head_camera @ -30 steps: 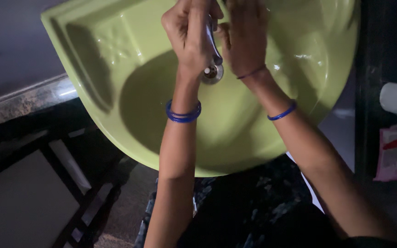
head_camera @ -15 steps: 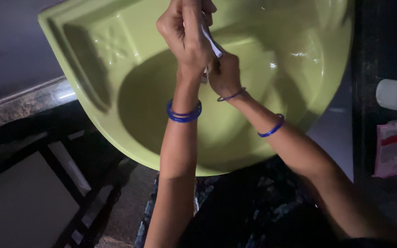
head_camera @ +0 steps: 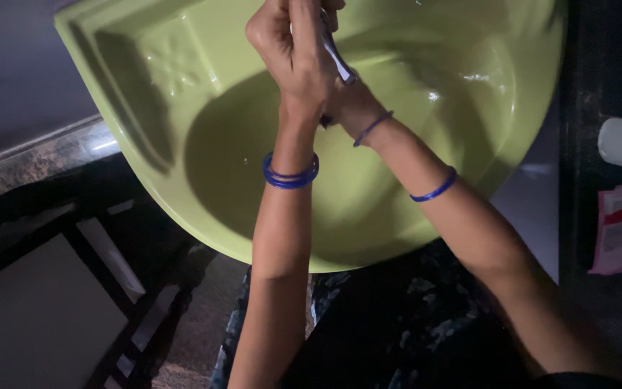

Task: The person scrubs a light green pedestal sink with a dark sponge, cleaning the basin, faucet, and pedestal. They rinse the sponge under running water and continue wiping the sink surfaces and the floor around the base.

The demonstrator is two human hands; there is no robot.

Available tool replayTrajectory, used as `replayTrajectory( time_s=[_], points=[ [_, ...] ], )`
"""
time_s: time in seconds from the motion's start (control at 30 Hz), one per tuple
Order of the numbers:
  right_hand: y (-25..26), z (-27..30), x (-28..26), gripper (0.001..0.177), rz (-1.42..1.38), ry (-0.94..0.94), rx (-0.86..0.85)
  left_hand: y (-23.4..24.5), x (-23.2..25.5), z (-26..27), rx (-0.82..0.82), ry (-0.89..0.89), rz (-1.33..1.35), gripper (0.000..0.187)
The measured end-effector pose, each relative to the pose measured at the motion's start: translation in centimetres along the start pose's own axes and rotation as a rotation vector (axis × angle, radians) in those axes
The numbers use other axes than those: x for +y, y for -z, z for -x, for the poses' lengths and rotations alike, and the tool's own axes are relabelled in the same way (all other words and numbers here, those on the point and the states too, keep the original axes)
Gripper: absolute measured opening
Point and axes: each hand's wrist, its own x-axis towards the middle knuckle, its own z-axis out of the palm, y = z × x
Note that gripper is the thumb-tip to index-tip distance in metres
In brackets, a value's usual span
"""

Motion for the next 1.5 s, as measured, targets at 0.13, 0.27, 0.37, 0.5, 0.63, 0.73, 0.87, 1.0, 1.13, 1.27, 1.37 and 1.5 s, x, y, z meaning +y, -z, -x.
replayTrajectory(
  time_s=[0.13,0.27,0.37,0.5,0.63,0.73,0.87,1.0,1.13,1.27,1.37,1.5],
  points=[
    [0.6,2.1,-0.3,0.059,-0.080,0.186,-0.211,0.0,0.1,-0.1,-0.026,0.042,0.032,0.034],
    [1.4,2.9,-0.3,0.061,-0.036,0.315,-0.169,0.2,0.1,-0.2,-0.023,0.035,0.032,0.035],
    [1.3,2.9,0.0,0.048,-0.327,0.214,-0.255,0.3,-0.1,0.0,-0.041,0.029,0.031,0.035],
    [1.0,2.5,0.2,0.025,-0.254,0.191,-0.086,0.2,0.0,0.1,-0.022,0.042,0.045,0.032],
    [0.7,2.3,1.4,0.009,-0.352,0.078,-0.106,0.1,1.2,0.4,-0.022,0.118,0.032,0.024],
    [-0.1,1.5,3.3,0.004,-0.660,0.079,-0.161,-0.4,2.2,0.9,0.051,0.098,-0.283,0.020],
    [-1.2,0.5,5.2,0.013,-0.931,-0.012,-0.140,-0.6,3.9,2.3,0.006,0.051,-0.388,0.038],
    [-1.0,0.7,5.4,0.030,-0.873,0.023,-0.157,1.2,4.6,1.8,-0.171,0.068,-0.339,0.053],
    [-0.3,1.9,4.8,0.042,-0.997,0.008,-0.239,3.2,4.4,1.2,-0.337,0.194,-0.287,0.045],
    [0.7,3.0,4.6,0.044,-1.009,0.161,-0.167,3.1,3.8,1.3,-0.310,0.193,-0.263,0.038],
    [1.9,4.4,4.5,0.046,-0.904,0.121,-0.066,3.1,4.5,2.1,-0.304,0.123,-0.335,0.039],
    [3.7,6.5,3.9,0.044,-0.918,0.191,-0.014,4.0,6.5,6.5,-0.299,0.028,-0.474,0.067]
  ],
)
